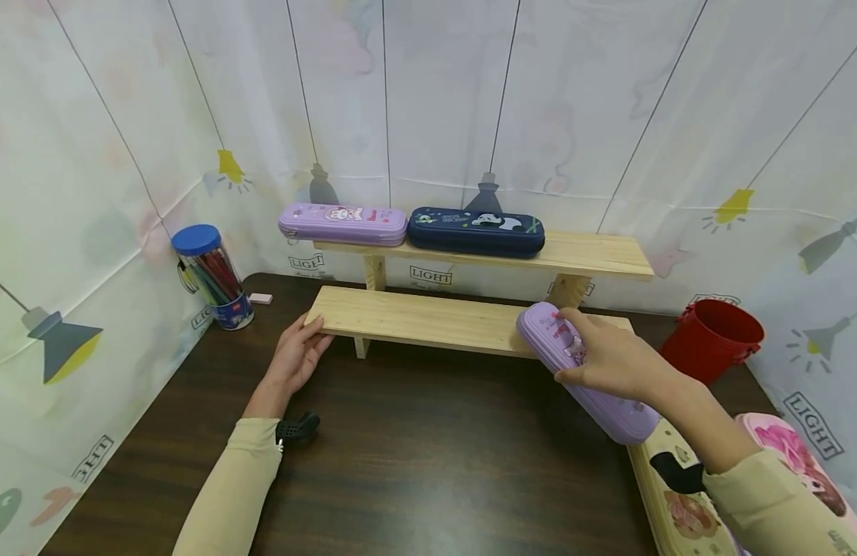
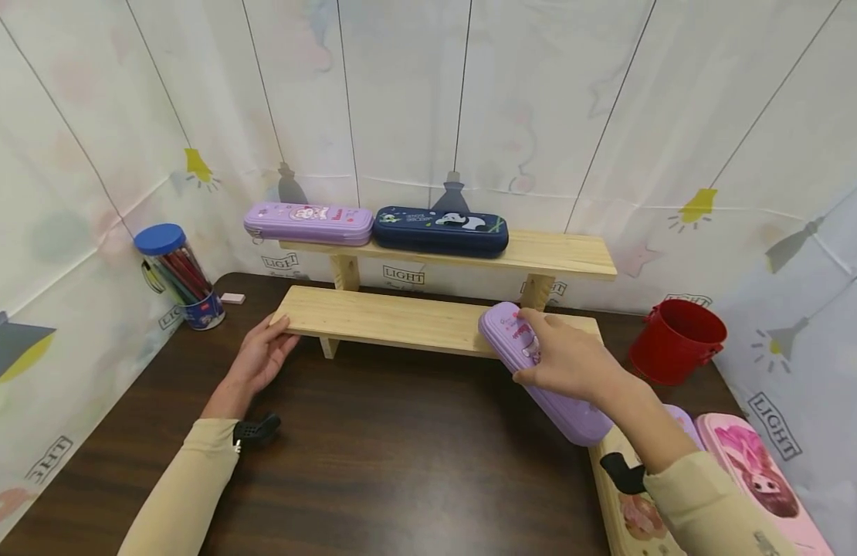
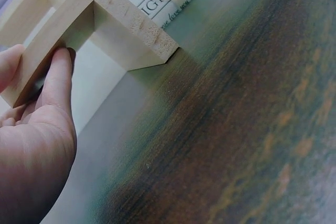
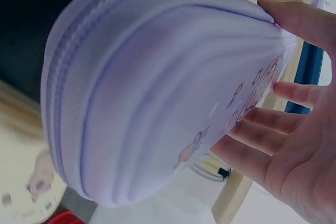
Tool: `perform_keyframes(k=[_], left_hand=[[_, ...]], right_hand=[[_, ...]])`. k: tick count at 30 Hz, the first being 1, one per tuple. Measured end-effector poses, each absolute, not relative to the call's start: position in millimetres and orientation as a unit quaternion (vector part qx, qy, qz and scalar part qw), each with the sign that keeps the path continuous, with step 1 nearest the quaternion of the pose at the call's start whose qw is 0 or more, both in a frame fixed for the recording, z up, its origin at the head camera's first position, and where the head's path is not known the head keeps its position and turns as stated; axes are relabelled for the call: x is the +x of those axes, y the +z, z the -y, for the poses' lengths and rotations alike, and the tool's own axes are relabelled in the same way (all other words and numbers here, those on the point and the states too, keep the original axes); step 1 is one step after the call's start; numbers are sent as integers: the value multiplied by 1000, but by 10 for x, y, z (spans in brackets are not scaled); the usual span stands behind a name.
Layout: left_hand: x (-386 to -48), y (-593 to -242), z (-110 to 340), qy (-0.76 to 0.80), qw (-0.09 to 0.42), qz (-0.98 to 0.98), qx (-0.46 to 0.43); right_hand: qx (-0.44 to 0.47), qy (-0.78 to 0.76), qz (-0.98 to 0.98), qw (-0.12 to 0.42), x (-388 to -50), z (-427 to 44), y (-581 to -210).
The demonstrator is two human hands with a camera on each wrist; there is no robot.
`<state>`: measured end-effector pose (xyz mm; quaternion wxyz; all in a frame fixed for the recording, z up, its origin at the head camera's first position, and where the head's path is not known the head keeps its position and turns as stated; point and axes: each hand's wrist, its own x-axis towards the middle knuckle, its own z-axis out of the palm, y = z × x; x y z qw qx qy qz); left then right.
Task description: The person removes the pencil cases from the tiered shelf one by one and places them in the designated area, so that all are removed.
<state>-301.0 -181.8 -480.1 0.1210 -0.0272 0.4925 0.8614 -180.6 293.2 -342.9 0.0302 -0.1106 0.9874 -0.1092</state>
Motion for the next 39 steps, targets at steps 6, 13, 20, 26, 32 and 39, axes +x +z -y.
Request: perform_keyframes(k=[6,13,20,26,32,39], left_hand=[[-3005,-4813,1821,860,121,-495,-19],[-3011,-4813,1825,859,112,-500,-2],[-3007,-4790,1813,862,117,-492,-19],[-3008,-4814,1824,864,120,-489,-23],[-3000,-4830,1821,863,116,-492,-12],[-2986,-4814,1822,856,113,-505,0]], right_hand=[[-124,-117,-984,51,-1736,-2779,-3545],[-140,-117,-982,43,-1667,-2641,-3618],[-159,-128,-977,58,-1604,-2526,-3702],[-184,-125,-971,84,-1568,-2477,-3854],[-175,-120,-971,109,-1531,-2490,-4034],[-158,-108,-974,117,-1518,-2530,-4098]])
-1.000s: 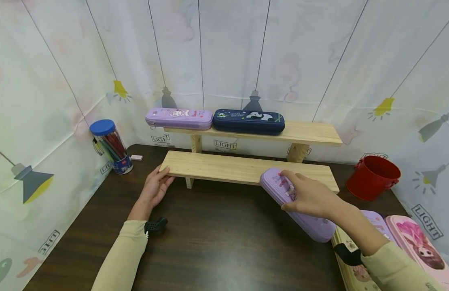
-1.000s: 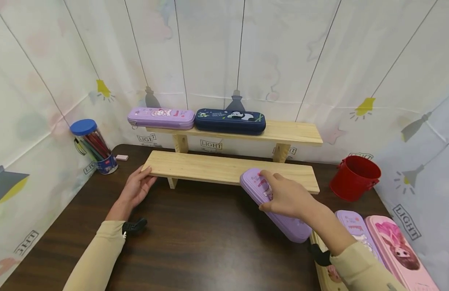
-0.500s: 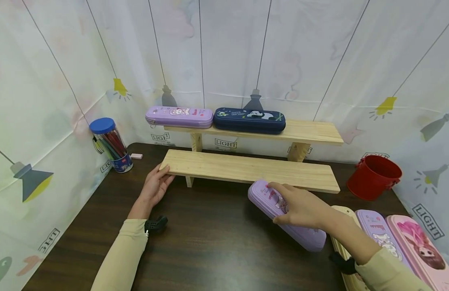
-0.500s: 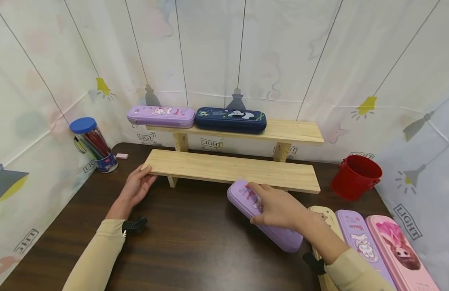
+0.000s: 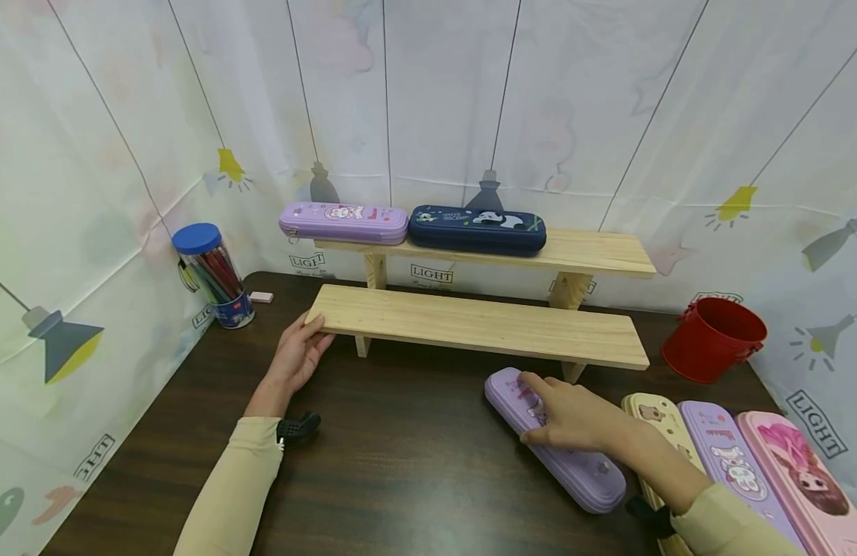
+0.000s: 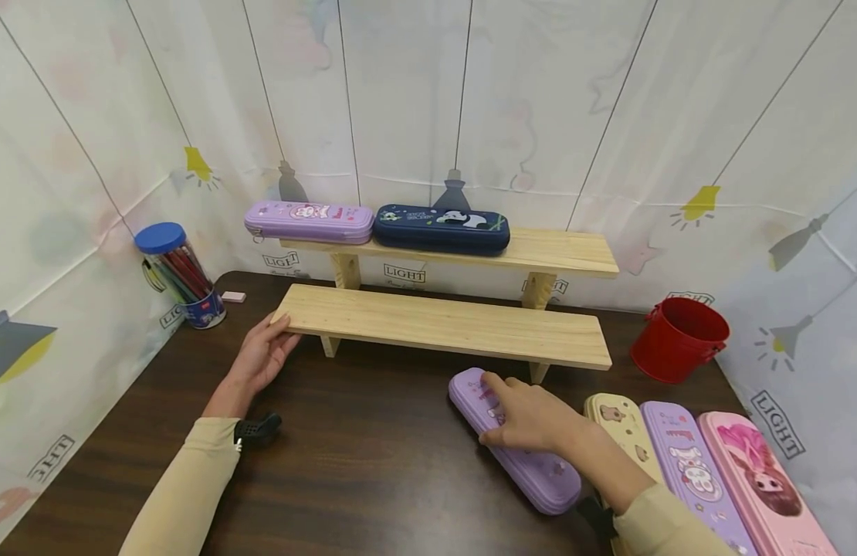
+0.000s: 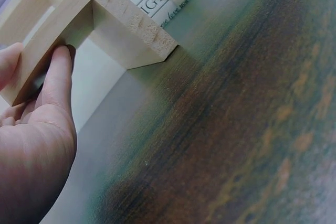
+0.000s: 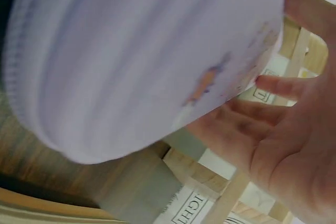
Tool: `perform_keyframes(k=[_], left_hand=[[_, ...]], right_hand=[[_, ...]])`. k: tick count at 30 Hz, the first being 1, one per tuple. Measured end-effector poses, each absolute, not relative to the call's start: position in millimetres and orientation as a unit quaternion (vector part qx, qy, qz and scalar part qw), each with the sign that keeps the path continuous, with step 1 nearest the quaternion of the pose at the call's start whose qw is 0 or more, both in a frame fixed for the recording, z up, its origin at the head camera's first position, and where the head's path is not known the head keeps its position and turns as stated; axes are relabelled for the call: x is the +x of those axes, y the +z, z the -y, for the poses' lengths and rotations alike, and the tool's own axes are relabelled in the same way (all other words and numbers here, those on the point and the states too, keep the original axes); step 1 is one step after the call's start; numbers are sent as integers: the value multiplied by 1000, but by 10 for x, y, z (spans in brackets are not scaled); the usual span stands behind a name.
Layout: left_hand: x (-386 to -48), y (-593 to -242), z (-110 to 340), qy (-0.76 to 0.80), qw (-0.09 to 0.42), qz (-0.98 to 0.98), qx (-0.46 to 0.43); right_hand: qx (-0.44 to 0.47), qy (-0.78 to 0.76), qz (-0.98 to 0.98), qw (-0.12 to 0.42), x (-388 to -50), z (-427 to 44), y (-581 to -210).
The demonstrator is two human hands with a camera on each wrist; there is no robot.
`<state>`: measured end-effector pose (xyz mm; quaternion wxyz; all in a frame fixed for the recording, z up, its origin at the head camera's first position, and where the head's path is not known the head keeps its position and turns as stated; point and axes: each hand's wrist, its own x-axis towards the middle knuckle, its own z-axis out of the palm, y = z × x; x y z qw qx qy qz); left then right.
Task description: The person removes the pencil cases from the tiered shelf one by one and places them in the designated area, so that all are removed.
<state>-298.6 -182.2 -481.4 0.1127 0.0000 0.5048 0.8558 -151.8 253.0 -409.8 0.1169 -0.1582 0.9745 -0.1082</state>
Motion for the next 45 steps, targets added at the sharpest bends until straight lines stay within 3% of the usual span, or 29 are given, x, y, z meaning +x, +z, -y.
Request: perform_keyframes(k=[18,34,45], left_hand=[[-2996,-4830,1829,867,118,-485,-10],[-2985,-4801,1817,867,117,-485,1],[-2996,-4814,1808,868,119,-482,-15]], right_hand=[[-109,-70,-978,164,-1367,-2768,-3948],[-62,18,-985,157,-1286,-3019,-3851],[-45,-19,-984,172,-1241,-3082,-3854]])
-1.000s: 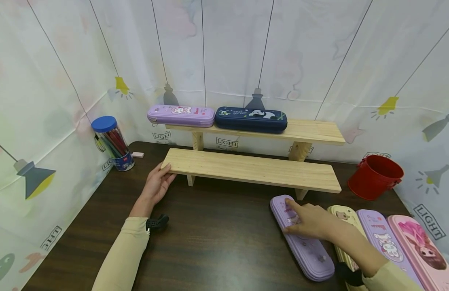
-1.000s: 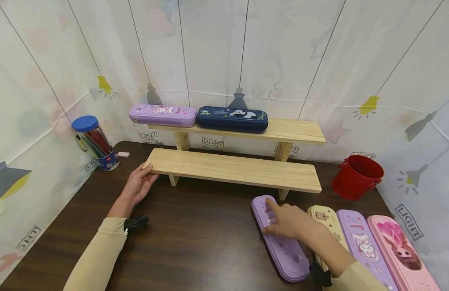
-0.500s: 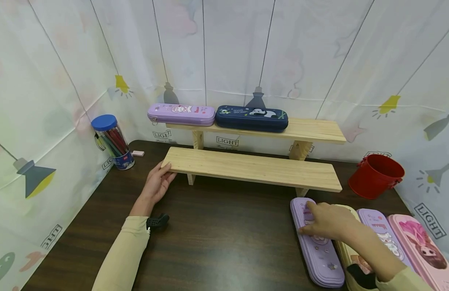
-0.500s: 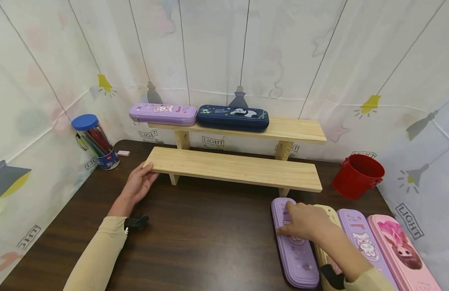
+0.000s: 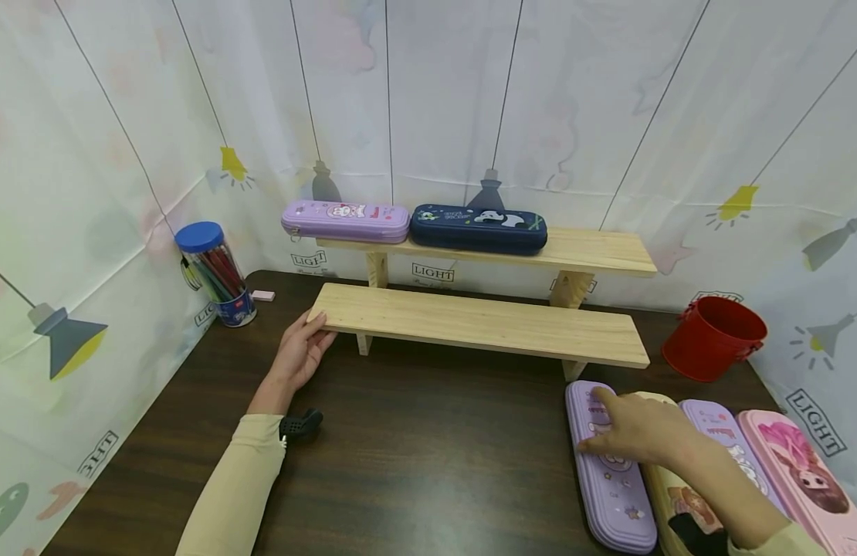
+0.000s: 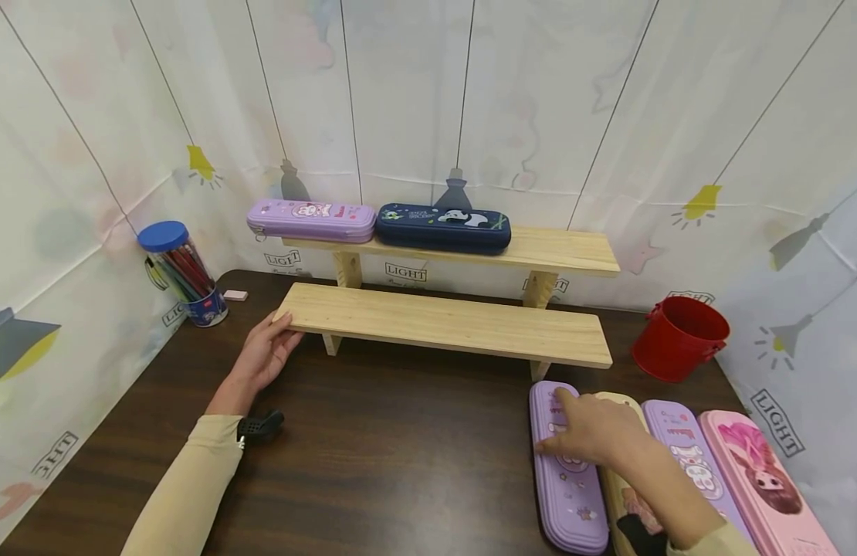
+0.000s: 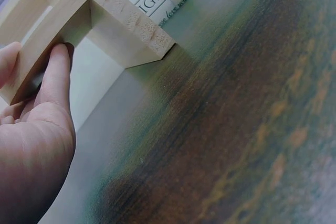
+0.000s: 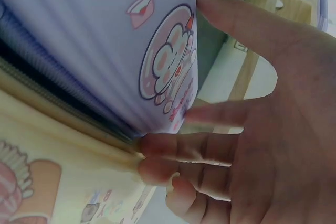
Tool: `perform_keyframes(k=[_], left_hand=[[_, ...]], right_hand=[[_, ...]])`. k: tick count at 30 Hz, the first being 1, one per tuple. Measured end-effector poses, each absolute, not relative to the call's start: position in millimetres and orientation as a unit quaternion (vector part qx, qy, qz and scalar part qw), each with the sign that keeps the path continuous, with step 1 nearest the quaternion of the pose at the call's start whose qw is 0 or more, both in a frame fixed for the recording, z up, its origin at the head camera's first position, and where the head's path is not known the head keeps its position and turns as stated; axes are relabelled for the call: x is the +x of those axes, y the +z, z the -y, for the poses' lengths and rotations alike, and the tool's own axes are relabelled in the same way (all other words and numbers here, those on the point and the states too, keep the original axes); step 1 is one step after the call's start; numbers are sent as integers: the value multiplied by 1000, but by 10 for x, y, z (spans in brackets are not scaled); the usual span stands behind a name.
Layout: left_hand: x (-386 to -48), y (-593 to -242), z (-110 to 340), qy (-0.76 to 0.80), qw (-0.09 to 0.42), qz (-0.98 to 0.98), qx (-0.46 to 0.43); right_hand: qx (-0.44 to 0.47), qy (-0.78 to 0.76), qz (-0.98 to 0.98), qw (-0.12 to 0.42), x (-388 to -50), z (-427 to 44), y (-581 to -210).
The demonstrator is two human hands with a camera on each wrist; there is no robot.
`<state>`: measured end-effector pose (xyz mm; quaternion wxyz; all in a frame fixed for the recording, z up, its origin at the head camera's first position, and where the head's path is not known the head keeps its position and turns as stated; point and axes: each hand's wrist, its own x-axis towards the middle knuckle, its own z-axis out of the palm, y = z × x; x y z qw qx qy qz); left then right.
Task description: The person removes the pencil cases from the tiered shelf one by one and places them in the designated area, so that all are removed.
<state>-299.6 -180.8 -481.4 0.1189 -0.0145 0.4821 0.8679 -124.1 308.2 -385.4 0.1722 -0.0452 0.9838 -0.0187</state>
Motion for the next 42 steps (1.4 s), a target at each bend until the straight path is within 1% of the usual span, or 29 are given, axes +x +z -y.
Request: perform_keyframes(k=[10,19,23,28,30,35,40,42], left_hand=[[-2999,-4830,1814,868,119,-483,-10],[-2979,-4827,1834,870,114,-480,-12],[-2990,-4829,1835,871,111,-479,-10],[-3008,-4830,1812,870,114,-480,-4],[-3012,-4825,1801,869,116,-481,-2],[-3040,-4802,1809,864,114,-490,3],[-3036,-4811,1810,865,116,-488,-3],[-3024,-4823,1809,866,117,-486,-5]], right_hand=[[-67,-33,-990,120,-1266,-3076,-3805],[-125,-48,-990,33,-1428,-2907,-3598],[-149,-64,-986,23,-1512,-2843,-3500],[-166,-108,-979,40,-1612,-2794,-3382],[-171,-112,-978,37,-1653,-2774,-3332],[-190,-105,-976,6,-1807,-2677,-3196],[-212,-109,-971,-15,-2018,-2526,-3017],[-220,-111,-969,-32,-2105,-2460,-2960]])
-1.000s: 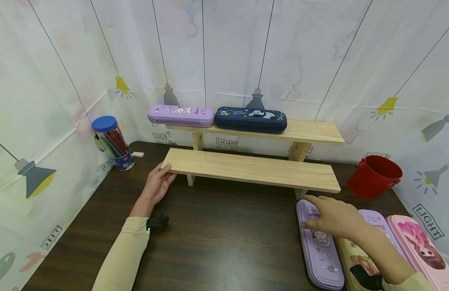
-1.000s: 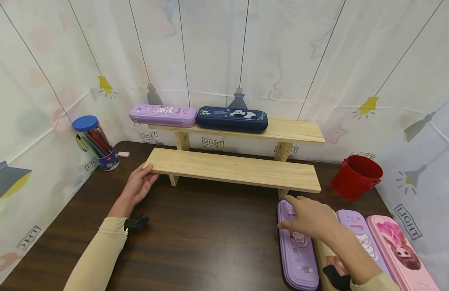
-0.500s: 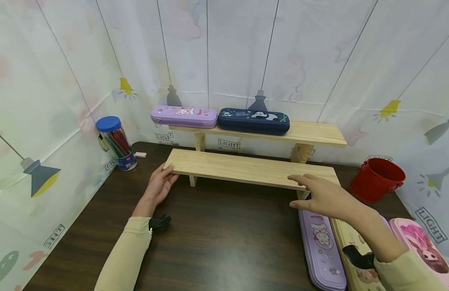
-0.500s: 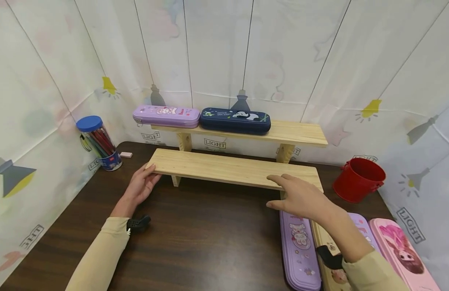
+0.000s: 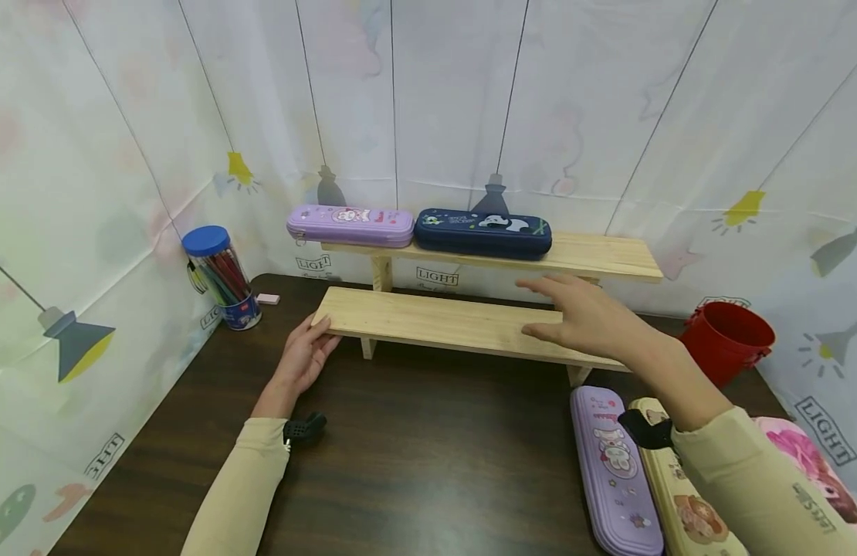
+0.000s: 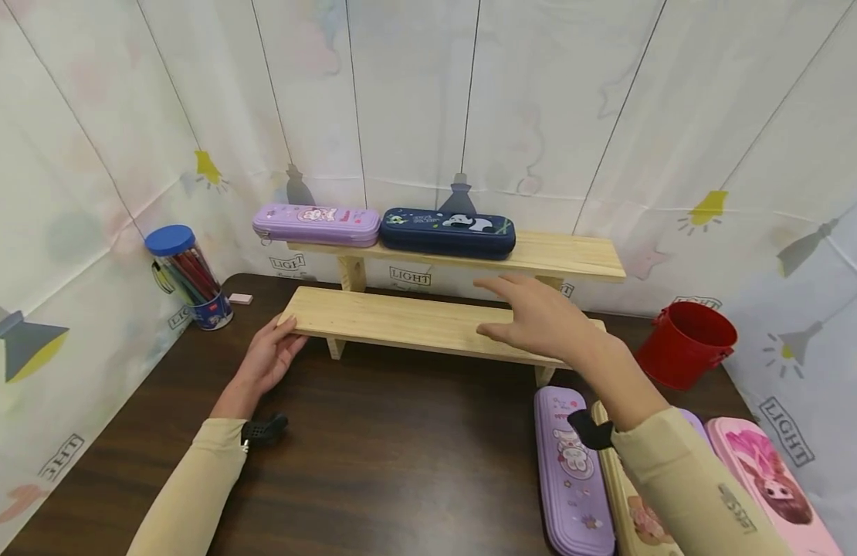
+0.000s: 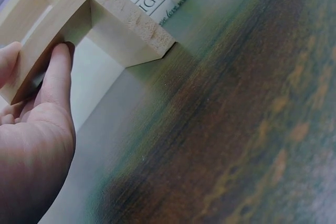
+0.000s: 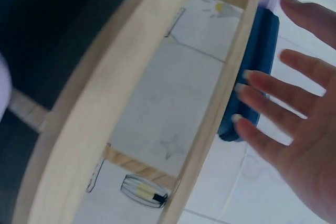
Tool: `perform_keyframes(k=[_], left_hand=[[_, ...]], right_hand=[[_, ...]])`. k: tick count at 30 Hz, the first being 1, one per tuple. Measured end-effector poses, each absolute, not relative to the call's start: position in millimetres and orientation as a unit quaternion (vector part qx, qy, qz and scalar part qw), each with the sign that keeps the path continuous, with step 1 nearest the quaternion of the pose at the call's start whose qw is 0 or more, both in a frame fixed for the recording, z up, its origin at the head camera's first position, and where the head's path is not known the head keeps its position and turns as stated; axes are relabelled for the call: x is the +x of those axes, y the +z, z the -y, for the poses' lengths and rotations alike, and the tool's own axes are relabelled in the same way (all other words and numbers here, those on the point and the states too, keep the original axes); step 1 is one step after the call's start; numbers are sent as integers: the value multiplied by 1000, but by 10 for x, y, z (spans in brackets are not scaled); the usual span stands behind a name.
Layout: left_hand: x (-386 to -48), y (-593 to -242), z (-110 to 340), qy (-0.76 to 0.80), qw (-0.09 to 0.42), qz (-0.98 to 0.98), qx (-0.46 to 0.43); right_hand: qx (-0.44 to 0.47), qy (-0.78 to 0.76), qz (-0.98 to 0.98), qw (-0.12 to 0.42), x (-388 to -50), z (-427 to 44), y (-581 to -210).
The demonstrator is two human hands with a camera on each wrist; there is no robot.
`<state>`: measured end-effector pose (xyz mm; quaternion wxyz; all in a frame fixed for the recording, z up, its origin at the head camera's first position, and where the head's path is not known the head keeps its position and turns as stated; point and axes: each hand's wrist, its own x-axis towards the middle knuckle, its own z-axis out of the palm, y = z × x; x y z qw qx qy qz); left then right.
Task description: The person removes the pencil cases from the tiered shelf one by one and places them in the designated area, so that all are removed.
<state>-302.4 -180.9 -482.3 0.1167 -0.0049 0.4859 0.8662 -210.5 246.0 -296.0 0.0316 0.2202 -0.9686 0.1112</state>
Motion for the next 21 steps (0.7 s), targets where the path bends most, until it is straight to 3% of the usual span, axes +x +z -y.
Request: perform_keyframes(k=[10,17,21], left_hand=[[-3020,-4834,1824,859,111,-500,-1],[-3008,-4833,1857,855,104,-507,-4],[-3011,-4824,1844,859,109,-499,-7]], right_hand=[[258,143,945,143,-2575,-2197,-2842],[246,98,952,156,-2967,-2035,-2838],[195,50,970,134,-3114,-2019,-2890]])
